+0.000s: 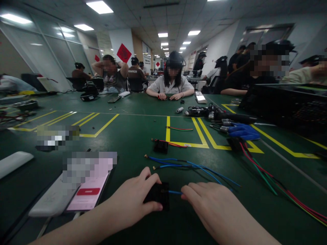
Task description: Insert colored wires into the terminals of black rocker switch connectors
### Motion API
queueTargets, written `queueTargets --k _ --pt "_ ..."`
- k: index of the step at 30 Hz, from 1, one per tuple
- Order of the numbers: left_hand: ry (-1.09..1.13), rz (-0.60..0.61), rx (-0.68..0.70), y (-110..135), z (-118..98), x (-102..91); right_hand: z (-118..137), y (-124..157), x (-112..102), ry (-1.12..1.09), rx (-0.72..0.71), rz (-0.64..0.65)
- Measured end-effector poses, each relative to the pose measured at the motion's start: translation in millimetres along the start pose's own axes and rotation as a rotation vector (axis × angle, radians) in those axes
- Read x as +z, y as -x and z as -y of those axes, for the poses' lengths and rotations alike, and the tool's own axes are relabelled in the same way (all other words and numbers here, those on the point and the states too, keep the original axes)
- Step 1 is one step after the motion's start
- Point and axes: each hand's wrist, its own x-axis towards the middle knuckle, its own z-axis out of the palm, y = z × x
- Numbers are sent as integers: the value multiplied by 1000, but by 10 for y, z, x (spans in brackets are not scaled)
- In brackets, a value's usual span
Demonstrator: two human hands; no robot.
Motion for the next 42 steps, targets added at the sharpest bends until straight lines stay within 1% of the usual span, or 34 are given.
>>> queueTargets --k 3,4,6,8,10,14,17,20,25,28,33,38,42 --pt "-2 3 -10 0 1 2 19 -14 -41 43 -39 -92" --pt "-3 2 -8 0 0 2 24 -19 -48 41 -34 -107" --pt "-4 -3 -2 0 -1 2 32 -29 -58 -8 3 -96" --pt "-4 0 -2 0 -4 0 39 -31 -63 -110 69 -38" --pt "4 9 -9 1 -9 -5 40 -20 -57 -247 168 53" --pt "11 6 -12 5 -15 -9 10 27 -2 -633 422 244" --pt "12 -10 -7 5 -12 0 -17 36 42 -902 521 295" --pt "5 -20 1 2 -3 11 -21 12 38 -1037 557 319" --pt "8 -22 9 2 12 16 -24 1 -3 -1086 593 311" --pt "9 -16 7 5 15 19 -40 29 0 -1079 595 328" --pt "1 -24 16 -3 13 23 -49 29 11 -984 606 349" --pt "-2 -17 4 -9 7 12 -15 -4 6 -905 627 412" --pt "-2 -25 20 -10 9 19 39 -9 -1 -819 594 389"
